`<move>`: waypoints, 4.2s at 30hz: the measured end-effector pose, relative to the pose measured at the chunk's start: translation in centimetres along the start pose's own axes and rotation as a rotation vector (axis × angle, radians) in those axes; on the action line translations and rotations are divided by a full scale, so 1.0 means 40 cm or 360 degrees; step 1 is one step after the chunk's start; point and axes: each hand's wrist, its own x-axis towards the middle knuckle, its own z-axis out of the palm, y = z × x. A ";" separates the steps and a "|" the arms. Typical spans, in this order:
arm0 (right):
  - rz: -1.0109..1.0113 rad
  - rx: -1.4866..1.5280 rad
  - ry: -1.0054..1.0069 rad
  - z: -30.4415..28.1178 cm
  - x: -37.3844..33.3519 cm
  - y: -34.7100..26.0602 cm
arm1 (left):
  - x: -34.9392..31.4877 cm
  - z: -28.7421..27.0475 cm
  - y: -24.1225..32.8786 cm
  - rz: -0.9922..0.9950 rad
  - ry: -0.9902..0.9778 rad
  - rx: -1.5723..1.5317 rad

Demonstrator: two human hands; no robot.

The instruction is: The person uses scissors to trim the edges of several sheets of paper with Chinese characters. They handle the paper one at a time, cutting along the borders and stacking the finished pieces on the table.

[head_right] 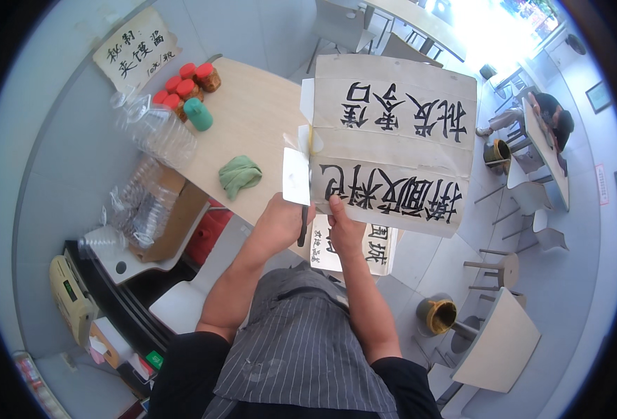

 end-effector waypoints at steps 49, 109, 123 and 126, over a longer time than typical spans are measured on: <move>0.0987 0.0466 -0.0081 -0.070 -0.091 0.191 | 0.032 0.063 -0.177 -0.0481 -0.0044 0.0709; -0.0255 -0.1457 -0.0527 -0.025 0.128 -0.365 | 0.125 -0.156 -0.087 0.0849 -0.0091 0.1600; -0.0305 -0.1528 -0.0434 -0.007 0.096 -0.384 | 0.125 -0.151 -0.045 0.0993 0.0111 0.1536; -0.0325 -0.1552 -0.0428 -0.005 0.099 -0.384 | 0.127 -0.151 -0.049 0.0895 -0.0014 0.1578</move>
